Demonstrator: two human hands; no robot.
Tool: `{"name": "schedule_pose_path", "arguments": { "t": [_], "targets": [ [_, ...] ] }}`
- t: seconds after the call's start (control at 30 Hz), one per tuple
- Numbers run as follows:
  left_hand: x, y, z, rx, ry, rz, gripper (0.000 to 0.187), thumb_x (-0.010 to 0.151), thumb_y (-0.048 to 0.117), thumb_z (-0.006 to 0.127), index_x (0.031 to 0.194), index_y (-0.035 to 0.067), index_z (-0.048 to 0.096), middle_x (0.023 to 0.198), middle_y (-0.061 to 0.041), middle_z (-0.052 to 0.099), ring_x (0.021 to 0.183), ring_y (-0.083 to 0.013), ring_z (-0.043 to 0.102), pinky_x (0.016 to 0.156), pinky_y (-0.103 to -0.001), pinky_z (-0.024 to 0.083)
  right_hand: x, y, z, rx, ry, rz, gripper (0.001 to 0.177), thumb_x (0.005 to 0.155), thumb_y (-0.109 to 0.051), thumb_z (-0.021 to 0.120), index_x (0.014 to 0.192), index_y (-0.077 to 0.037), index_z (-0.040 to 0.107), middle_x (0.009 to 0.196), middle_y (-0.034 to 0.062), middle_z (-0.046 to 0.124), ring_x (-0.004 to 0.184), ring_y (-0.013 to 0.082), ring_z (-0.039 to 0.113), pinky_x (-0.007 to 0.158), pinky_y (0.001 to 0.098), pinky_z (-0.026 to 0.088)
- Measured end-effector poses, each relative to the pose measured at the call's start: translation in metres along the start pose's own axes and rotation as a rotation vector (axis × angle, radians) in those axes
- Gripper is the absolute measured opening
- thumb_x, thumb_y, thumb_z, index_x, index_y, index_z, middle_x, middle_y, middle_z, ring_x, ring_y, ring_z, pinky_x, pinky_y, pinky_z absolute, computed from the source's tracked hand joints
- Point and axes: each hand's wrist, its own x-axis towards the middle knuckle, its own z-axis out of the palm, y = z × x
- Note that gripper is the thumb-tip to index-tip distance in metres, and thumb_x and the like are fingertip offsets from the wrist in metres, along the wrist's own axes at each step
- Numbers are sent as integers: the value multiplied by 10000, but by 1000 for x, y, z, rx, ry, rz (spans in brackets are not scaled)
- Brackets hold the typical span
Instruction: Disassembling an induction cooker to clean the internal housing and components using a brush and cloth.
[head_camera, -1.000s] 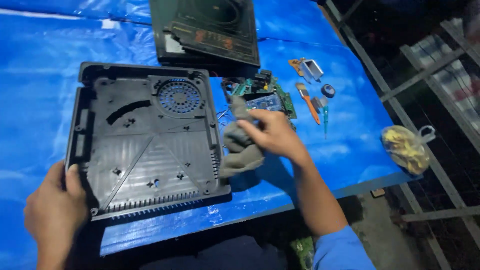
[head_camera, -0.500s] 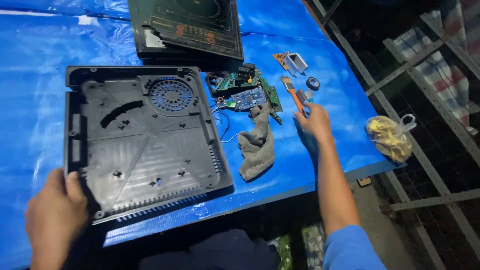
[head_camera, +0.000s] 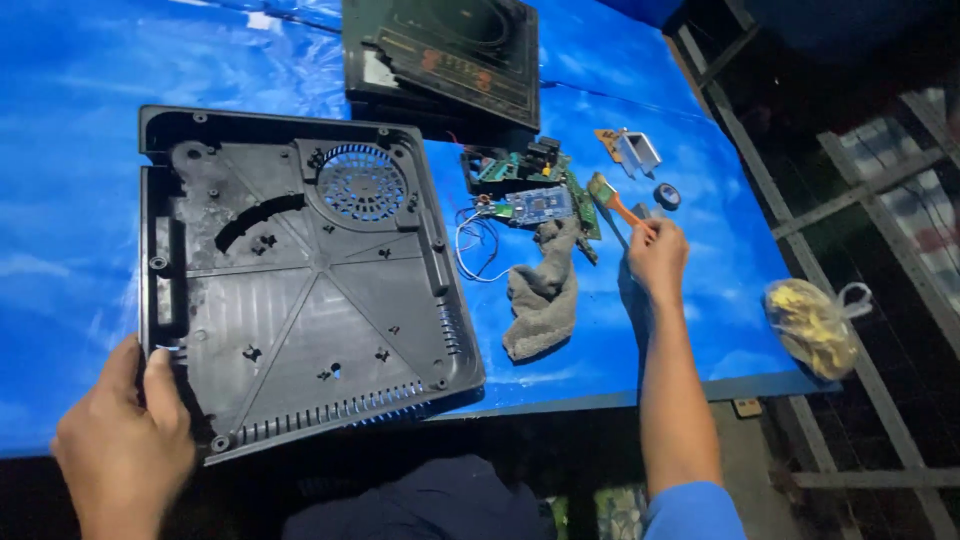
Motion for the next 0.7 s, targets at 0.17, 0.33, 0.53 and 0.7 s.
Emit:
{"name": "schedule_pose_path", "arguments": {
  "t": [0.17,0.33,0.53,0.7],
  "targets": [
    [-17,2,-15,-137,17,-27,327,1115,216,576,1381,90,720,863,-208,754,701,-460,696,627,-512,530,6,-56,-45,206,132,-39,155,1064,-115,683,1081,24,618,905,154,686,702,262,645,609,374,514],
    [-34,19,-27,-229,49,-77,339,1100,157,564,1388,46,703,866,-219,745,640,-423,670,594,-492,510,14,-169,-92,535,124,-110,122,1112,-74,581,1134,26,516,910,144,699,768,225,709,671,340,555],
    [-42,32,-35,-223,152,-76,294,1087,114,583,1342,59,720,801,-177,732,540,-368,643,520,-462,485,19,-296,-111,1084,-74,-231,155,1097,-66,503,1231,-36,430,1103,174,691,854,212,717,755,306,642],
    [-43,33,-33,-148,249,-60,292,1053,148,627,1305,73,755,825,-174,753,577,-399,671,534,-477,511,21,-391,-90,1355,-260,-366,135,1058,-75,542,1175,-49,479,1082,146,653,914,217,706,799,325,656]
  ]
}}
